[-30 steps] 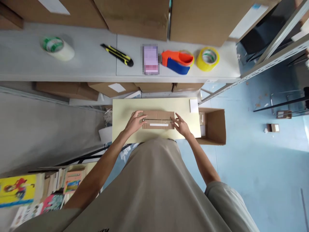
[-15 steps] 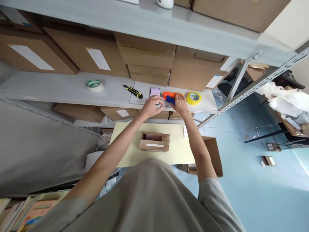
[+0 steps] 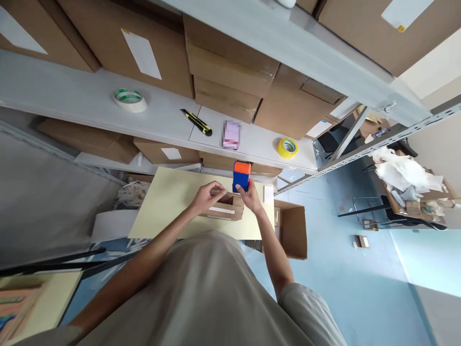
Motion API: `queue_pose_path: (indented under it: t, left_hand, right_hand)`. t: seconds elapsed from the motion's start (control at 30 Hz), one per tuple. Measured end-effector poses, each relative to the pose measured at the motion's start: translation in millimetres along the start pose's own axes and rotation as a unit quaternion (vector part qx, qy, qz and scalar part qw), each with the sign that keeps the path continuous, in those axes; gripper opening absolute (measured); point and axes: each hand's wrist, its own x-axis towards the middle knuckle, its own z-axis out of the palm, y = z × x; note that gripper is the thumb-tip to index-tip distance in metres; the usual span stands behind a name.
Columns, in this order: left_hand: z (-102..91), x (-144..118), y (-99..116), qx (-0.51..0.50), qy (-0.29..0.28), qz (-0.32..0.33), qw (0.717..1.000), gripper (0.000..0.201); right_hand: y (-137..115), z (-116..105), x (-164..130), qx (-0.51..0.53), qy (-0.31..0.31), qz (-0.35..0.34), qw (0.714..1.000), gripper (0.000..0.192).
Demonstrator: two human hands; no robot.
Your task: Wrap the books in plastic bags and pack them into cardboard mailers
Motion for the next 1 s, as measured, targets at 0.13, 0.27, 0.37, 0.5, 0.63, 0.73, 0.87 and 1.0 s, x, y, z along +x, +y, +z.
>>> queue_pose_path:
  t: [0.13,0.27,0.37,0.5,0.63,0.73,0.87,1.0]
  left_hand:
    - [1.3,-37,-9,-0.056,-0.004,-0.027,0.998,0.034]
    - [-11.4,-54,-12,-0.065,0.019,-0.027,0.997,0.032]
    - [-24.1,-64,-13,-0.063,0.023,-0.028,0.997,0.029]
    - [-47.6,-74,-21,-0.036,-0.007,-0.024,0.999,0.032]
    - [-84.7,-67,-29,-0.053,0.010,-0.061,0.997,0.053]
    - [-113.4,-52,-29,-0.150,-0.021,-0.141,0.978,0.074]
    - [-135.8,-39,-26,-0.224,-0.086,-0.186,0.953,0.069]
    - [-137.7,-43,-32,-0.253,-0.101,-0.210,0.939,0.062]
  right_hand:
    - [2,44,-50,0.073,-0.014,0.041,0.996,0.072]
    - [-8,70,-61,0.089,-0.004,0.052,0.995,0.073]
    - [-16,86,-62,0.081,-0.008,0.061,0.995,0.071]
    - [-25,106,-66,0.029,-0.029,0.062,0.997,0.071]
    - [-28,113,-74,-0.034,-0.065,0.080,0.994,0.075]
    - [-32,110,-81,-0.080,-0.104,0.092,0.987,0.072]
    - [-44,105,-84,-0.133,-0.153,0.104,0.974,0.066]
    - [-56,103,-81,-0.172,-0.206,0.116,0.956,0.062]
